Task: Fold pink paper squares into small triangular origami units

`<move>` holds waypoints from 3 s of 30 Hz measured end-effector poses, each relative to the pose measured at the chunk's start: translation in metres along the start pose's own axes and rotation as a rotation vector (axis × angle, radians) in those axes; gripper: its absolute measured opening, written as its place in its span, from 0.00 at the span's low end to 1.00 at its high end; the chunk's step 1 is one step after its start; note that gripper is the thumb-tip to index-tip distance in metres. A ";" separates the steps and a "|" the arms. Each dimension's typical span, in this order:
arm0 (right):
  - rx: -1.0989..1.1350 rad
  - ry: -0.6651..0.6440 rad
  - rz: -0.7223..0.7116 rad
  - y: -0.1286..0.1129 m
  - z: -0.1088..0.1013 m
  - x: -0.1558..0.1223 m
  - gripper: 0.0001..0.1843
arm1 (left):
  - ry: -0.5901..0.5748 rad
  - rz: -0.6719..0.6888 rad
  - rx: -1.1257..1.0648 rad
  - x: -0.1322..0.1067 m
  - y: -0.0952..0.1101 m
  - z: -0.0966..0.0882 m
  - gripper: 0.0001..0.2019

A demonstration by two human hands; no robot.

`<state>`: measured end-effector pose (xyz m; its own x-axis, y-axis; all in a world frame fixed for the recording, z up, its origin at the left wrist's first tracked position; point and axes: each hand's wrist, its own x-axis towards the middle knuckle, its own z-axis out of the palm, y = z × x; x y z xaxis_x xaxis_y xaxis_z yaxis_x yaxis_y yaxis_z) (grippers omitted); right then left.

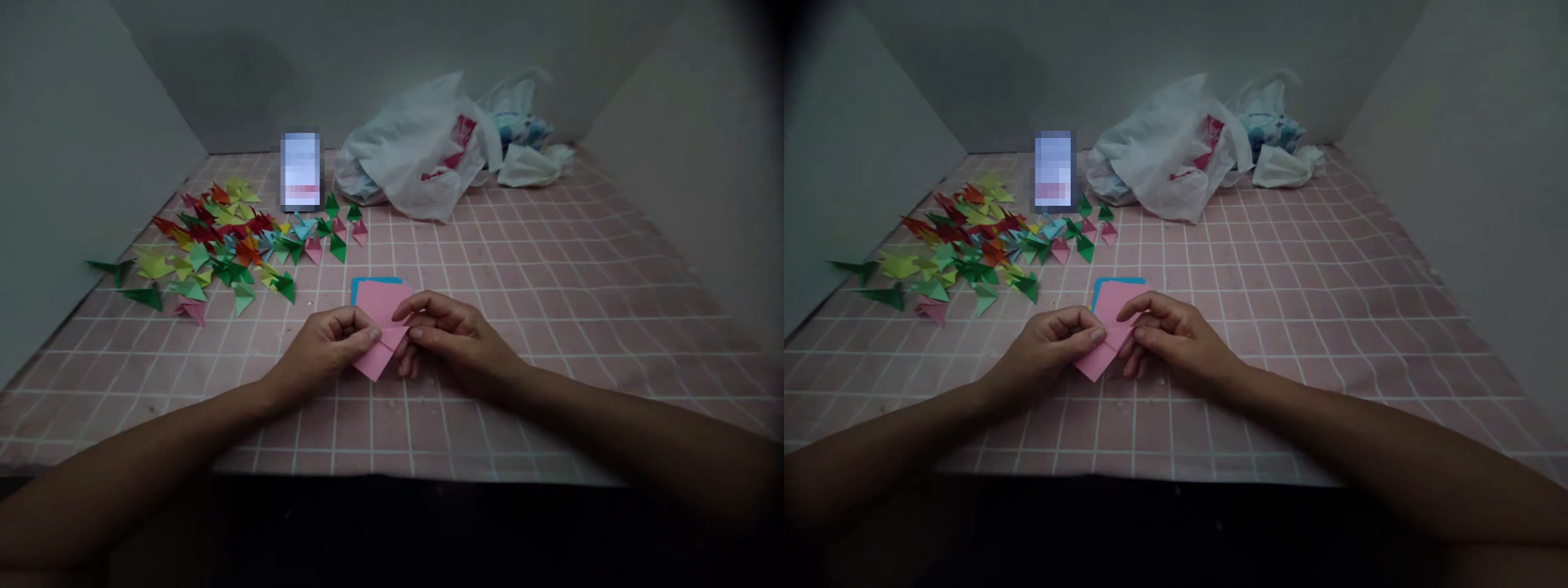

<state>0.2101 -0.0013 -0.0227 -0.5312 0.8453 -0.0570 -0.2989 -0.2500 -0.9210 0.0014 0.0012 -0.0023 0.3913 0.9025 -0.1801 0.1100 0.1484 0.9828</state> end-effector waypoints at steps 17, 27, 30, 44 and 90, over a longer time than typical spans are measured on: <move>-0.037 0.080 0.064 -0.003 0.002 0.000 0.09 | 0.037 -0.023 0.064 0.000 0.003 0.002 0.12; -0.032 0.065 0.107 -0.003 0.000 0.001 0.14 | 0.082 -0.008 0.126 -0.001 0.005 0.003 0.10; -0.103 0.041 0.141 -0.004 0.002 0.000 0.17 | 0.074 0.000 0.192 -0.003 0.006 0.006 0.09; -0.116 0.035 0.215 -0.005 0.003 -0.001 0.13 | 0.062 0.035 0.277 -0.004 0.005 0.006 0.10; -0.147 0.135 0.117 -0.001 0.009 -0.005 0.08 | 0.046 0.040 0.165 -0.002 0.002 0.002 0.11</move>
<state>0.2056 -0.0092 -0.0181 -0.4414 0.8727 -0.2086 -0.1172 -0.2866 -0.9509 0.0023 -0.0014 -0.0002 0.3563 0.9245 -0.1356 0.2452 0.0475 0.9683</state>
